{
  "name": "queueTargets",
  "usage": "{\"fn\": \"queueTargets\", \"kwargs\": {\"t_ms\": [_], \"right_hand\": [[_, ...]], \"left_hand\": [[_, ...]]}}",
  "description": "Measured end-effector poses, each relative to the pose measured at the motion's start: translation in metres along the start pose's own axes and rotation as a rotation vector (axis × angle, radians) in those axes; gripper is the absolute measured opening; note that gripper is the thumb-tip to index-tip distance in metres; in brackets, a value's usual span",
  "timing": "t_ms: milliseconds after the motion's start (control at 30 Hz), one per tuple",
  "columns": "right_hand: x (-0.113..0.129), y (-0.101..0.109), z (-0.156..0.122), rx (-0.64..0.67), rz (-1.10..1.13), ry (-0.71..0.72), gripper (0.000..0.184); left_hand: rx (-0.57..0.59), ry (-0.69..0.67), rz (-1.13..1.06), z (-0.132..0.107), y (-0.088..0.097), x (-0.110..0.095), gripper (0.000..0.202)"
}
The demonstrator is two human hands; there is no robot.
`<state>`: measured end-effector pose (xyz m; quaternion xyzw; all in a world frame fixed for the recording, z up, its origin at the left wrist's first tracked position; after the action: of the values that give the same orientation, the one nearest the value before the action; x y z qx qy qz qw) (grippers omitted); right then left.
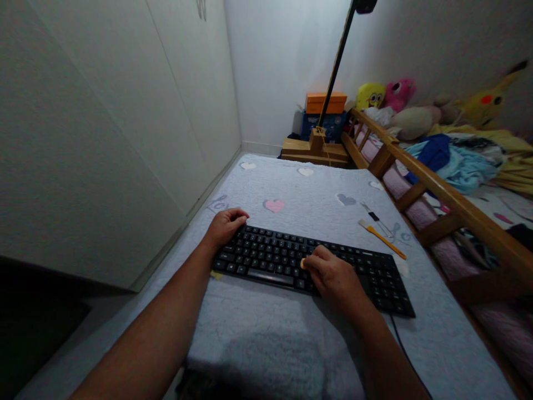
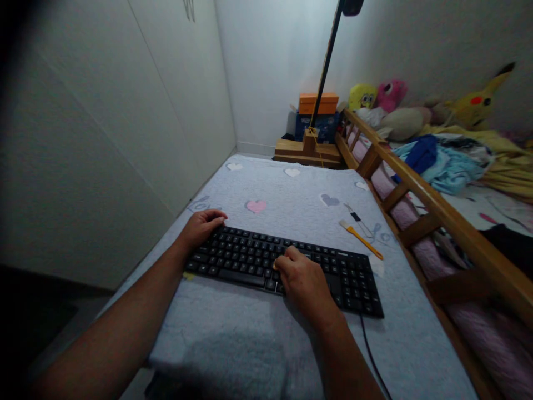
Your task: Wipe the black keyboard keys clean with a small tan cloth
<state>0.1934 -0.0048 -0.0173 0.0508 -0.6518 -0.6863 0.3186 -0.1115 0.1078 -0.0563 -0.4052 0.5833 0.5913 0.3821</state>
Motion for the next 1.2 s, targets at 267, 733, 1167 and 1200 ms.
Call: {"fn": "queueTargets", "kwargs": {"t_ms": [267,733,1167,1200], "right_hand": [[-0.014,0.01,-0.004,-0.005,0.014,-0.064,0.023],[0.013,0.006,0.054,0.012,-0.073,0.024,0.023],[0.018,-0.006,0.086,0.078,-0.186,0.026,0.026],[0.017,-0.005,0.085,0.085,-0.195,0.02,0.026]], "left_hand": [[-0.003,0.003,-0.005,-0.001,0.0,-0.002,0.029],[-0.014,-0.011,-0.006,0.001,0.001,-0.001,0.028],[-0.009,-0.009,-0.007,0.002,-0.001,0.003,0.028],[-0.008,-0.008,-0.008,0.002,-0.001,0.003,0.028]]}}
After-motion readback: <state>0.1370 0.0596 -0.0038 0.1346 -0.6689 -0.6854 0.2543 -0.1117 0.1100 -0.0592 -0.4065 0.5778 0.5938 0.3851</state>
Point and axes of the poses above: each hand's wrist, its own z-axis towards the middle knuckle, its own y-axis out of the back of the hand, x = y × z, the point moved 1 cm from there along z, towards the middle knuckle, and after that the axes turned 6 degrees about y, right-handed, at the moved point
